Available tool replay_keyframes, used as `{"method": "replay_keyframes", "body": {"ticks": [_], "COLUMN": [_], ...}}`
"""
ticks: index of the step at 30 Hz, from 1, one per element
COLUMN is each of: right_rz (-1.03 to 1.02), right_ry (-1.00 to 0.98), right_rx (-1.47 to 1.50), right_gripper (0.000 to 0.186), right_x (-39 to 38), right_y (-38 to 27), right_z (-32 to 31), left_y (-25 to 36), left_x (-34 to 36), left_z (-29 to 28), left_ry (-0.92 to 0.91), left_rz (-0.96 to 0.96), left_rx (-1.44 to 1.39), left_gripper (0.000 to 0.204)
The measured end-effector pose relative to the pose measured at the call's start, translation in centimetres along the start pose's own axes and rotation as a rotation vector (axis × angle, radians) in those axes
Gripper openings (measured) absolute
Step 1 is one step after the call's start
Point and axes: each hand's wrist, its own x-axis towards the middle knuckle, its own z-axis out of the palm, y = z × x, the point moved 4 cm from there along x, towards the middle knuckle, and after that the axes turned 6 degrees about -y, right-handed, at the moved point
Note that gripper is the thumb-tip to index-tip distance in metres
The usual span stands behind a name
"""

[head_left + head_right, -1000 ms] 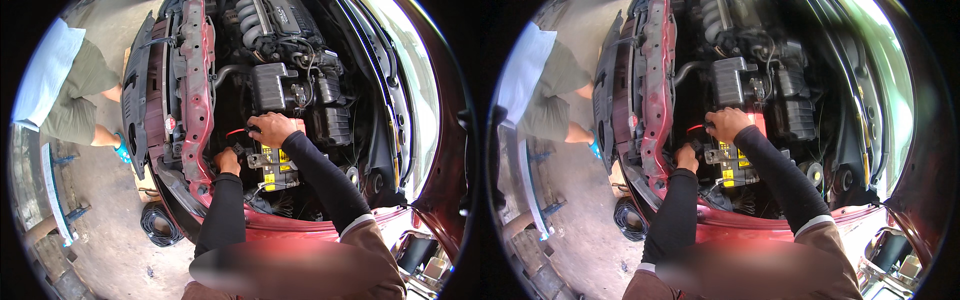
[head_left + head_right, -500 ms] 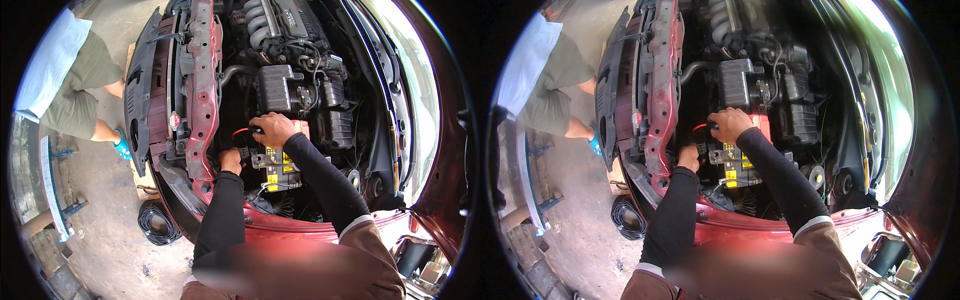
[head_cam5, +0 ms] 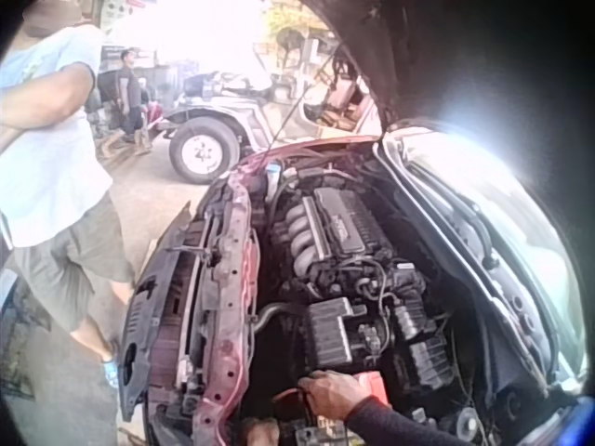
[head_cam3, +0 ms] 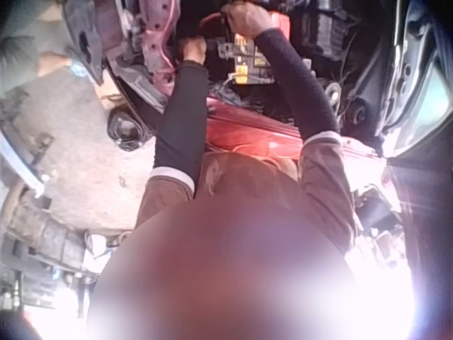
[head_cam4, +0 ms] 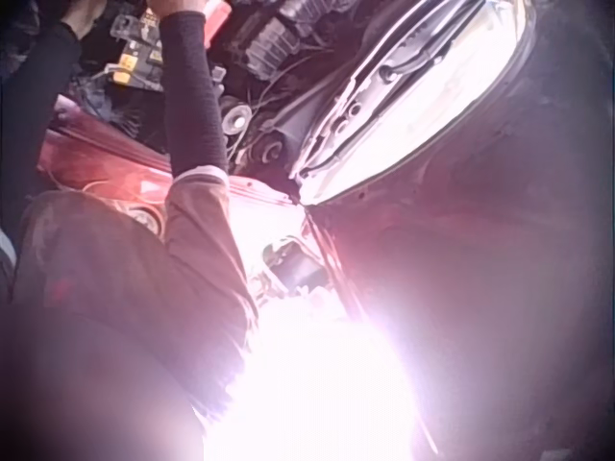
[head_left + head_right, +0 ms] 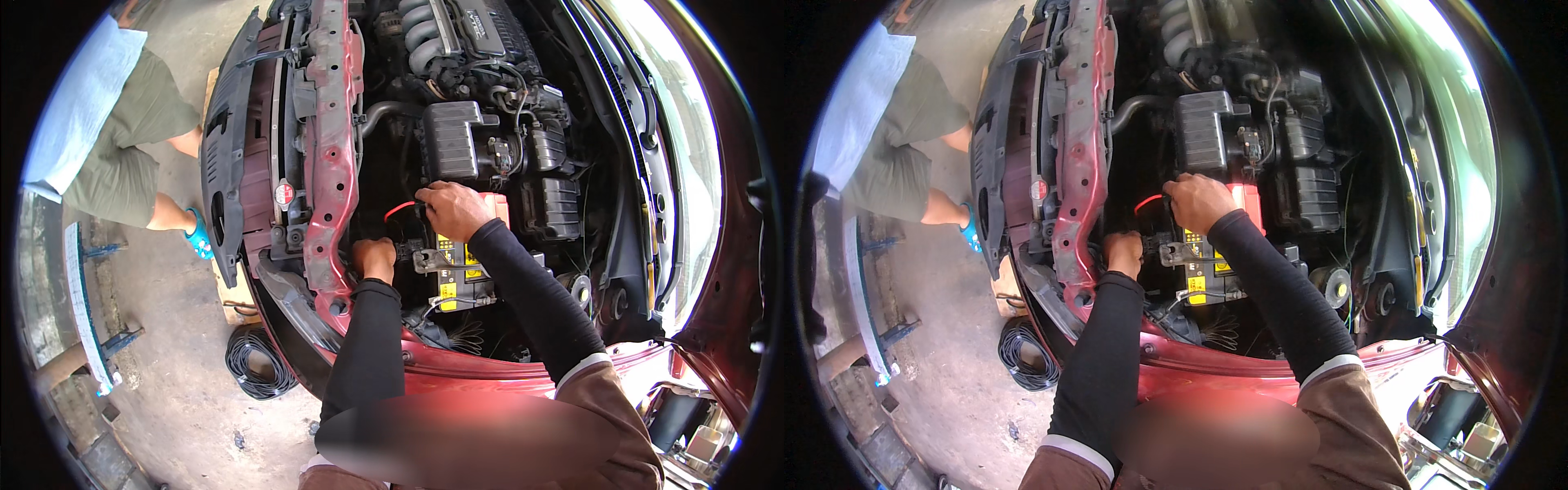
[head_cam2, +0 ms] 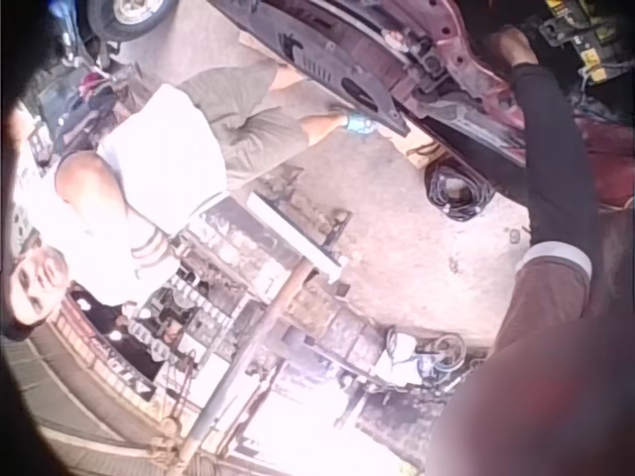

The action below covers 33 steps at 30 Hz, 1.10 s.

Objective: The person works on a red car's electrical system with the hood open, using pliers and a screwdriver to strip, cut, and connect wires near the battery and fuse box. They then move to the driver's side interior to route and connect wires under the dashboard.

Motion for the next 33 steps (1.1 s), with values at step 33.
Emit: {"method": "replay_keyframes", "body": {"ticks": [33], "right_rz": [-0.067], "right_ry": [0.131], "right_rx": [0.277], "right_gripper": [0.038], "right_x": [-6.5], "right_y": [-7.0], "right_z": [0.4], "left_y": [4.3], "left_x": [-9.3], "left_z": [-6.1], "left_ry": [-0.511], "left_rz": [-0.126], "left_rx": [-0.653], "left_gripper": [0.014]}}
